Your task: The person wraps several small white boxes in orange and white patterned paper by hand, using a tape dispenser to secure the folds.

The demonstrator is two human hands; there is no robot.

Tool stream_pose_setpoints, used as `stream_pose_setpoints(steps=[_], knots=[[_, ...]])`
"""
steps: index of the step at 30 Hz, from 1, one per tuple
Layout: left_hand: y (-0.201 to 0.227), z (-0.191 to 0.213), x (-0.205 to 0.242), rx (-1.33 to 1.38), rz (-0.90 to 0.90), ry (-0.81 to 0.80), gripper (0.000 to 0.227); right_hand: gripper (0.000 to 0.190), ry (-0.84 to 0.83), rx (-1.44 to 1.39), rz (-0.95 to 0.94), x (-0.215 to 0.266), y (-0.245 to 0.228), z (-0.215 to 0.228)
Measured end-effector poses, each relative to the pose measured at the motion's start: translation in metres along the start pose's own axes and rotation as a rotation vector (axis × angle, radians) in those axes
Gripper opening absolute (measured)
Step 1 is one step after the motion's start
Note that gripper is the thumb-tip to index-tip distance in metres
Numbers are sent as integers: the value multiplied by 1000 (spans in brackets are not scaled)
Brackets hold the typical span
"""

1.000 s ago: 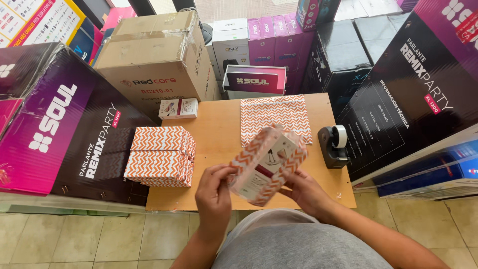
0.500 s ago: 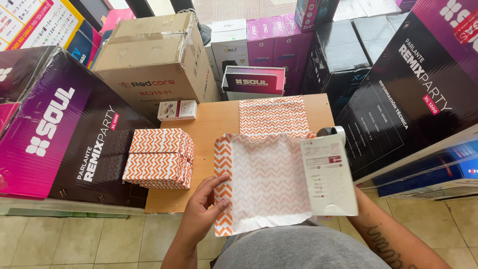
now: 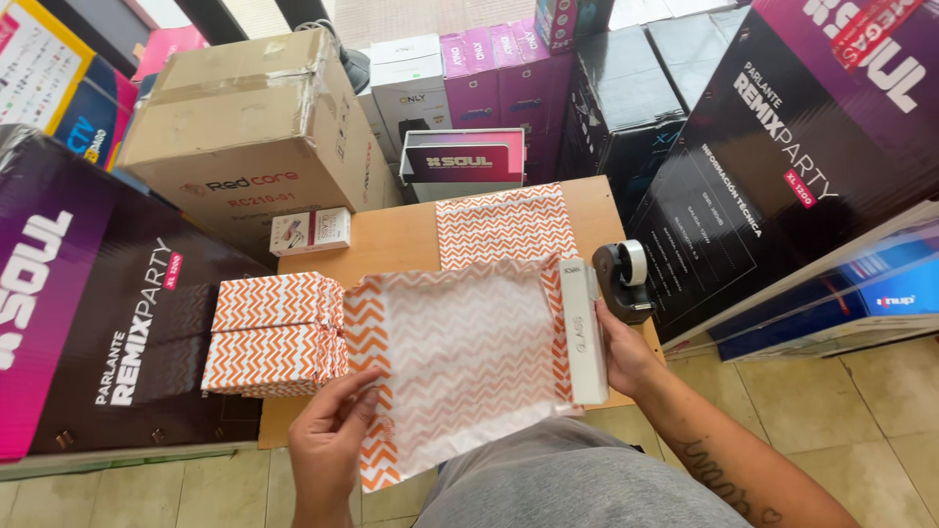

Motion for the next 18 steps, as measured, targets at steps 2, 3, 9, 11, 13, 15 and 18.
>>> stream_pose_setpoints(steps=[2, 3, 9, 11, 13, 15, 18], knots=[[-30, 8, -5, 16, 219, 70, 29, 56, -74, -65, -30, 1, 1, 0], [-41, 9, -7, 15, 221, 61, 29, 56, -111, -99, -45, 1, 0, 1], [-89, 1, -9, 111, 404, 109, 28, 55, -334, -286, -139, 15, -6, 4], [-109, -1, -8, 202, 472, 144, 32, 54, -416, -352, -166, 20, -9, 3], [-116, -3, -7, 212, 481, 135, 32, 54, -503, -414, -190, 23, -14, -1], [-125, -5, -6, 228, 491, 131, 33, 54, -591, -468, -215, 28, -22, -5], [-141, -2, -8, 234, 493, 97, 29, 54, -724, -549, -260, 35, -30, -11]])
Point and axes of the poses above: each hand's wrist, its own x-axis away from the middle knuckle, its own z-axis out of the back of the hand, y = z × x, the point moved 5 cm from there along -x, towards the middle knuckle, and after that the axes turned 3 degrees about y, right-handed, at the moved point
